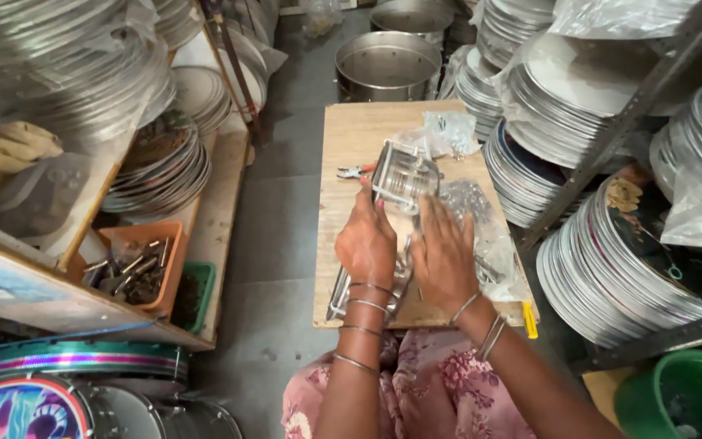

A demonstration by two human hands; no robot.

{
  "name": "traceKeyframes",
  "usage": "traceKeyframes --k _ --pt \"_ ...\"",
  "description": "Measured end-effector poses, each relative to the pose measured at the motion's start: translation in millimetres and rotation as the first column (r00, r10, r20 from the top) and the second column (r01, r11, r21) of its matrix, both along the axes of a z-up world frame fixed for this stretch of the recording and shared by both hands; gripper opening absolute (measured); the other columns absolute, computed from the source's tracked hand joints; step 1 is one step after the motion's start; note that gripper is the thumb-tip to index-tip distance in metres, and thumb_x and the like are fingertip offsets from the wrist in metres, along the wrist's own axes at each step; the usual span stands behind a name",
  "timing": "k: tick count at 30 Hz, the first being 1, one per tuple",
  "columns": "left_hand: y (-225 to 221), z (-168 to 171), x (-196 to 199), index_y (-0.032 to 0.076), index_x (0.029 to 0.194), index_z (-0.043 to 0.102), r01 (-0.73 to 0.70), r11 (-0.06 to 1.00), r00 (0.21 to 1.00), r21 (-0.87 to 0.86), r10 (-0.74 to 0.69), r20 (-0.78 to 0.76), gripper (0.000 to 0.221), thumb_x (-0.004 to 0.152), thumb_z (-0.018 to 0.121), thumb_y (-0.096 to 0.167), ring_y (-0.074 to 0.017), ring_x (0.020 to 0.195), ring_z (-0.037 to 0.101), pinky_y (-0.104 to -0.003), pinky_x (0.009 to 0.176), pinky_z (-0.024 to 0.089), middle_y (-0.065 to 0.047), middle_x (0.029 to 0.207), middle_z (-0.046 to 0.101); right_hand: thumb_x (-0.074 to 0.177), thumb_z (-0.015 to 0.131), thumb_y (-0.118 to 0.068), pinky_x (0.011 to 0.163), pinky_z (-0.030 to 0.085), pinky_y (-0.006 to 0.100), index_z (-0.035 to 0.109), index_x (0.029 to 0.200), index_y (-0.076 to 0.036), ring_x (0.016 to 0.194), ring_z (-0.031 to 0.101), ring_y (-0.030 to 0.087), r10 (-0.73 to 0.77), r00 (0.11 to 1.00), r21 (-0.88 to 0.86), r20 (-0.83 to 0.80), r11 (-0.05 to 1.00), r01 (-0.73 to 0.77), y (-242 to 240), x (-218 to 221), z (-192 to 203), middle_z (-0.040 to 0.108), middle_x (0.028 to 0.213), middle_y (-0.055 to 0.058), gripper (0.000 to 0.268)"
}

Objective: The person assembles a drum by placing a circular metal frame onto the drum head and securing it with metal bolts and brackets around the perimeter.

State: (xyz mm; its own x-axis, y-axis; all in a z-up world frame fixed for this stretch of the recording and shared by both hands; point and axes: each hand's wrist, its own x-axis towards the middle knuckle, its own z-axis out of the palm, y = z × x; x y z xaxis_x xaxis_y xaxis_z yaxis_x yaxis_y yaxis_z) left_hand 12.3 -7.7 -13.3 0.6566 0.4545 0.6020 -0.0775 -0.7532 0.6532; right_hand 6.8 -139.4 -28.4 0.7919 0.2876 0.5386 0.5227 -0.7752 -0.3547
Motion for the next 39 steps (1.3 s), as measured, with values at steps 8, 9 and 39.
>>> traceKeyframes --k 8,9,39 --pt "6.8 9.0 -3.3 0.018 0.134 0.062 -0.012 0.999 1.000 -0.049 0.013 0.001 0.039 0.095 0.065 0.015 -0.0368 0.071 0.071 -0.046 0.058 0.054 -0.014 0.098 0.077 0.099 0.063 -0.020 0.120 0.030 0.043 0.057 0.136 -0.003 0.150 0.038 0.032 0.354 0.930 0.517 -0.098 0.817 -0.256 -18.4 58.9 -0.1 0.044 0.159 0.019 0.041" --pt "7.3 9.4 -4.1 0.019 0.133 0.062 -0.011 0.998 1.000 -0.057 0.010 -0.006 0.039 0.095 0.065 0.015 -0.0367 0.071 0.071 -0.046 0.058 0.054 -0.014 0.098 0.077 0.096 0.066 -0.018 0.118 0.031 0.041 0.059 0.127 -0.002 0.148 0.040 0.031 0.339 0.938 0.539 -0.068 0.804 -0.251 -13.4 52.6 -8.5 0.046 0.157 0.019 0.036" --pt "0.8 7.2 -9.9 0.013 0.140 0.058 0.014 0.999 1.000 -0.039 -0.013 0.024 0.043 0.097 0.064 0.015 -0.0373 0.072 0.071 -0.046 0.060 0.054 -0.016 0.095 0.076 0.101 0.059 -0.017 0.101 0.046 0.037 0.058 0.119 -0.005 0.122 0.056 0.026 0.189 0.979 0.790 -0.076 0.611 -0.056 13.3 39.5 -20.0 0.048 0.152 0.012 0.022"
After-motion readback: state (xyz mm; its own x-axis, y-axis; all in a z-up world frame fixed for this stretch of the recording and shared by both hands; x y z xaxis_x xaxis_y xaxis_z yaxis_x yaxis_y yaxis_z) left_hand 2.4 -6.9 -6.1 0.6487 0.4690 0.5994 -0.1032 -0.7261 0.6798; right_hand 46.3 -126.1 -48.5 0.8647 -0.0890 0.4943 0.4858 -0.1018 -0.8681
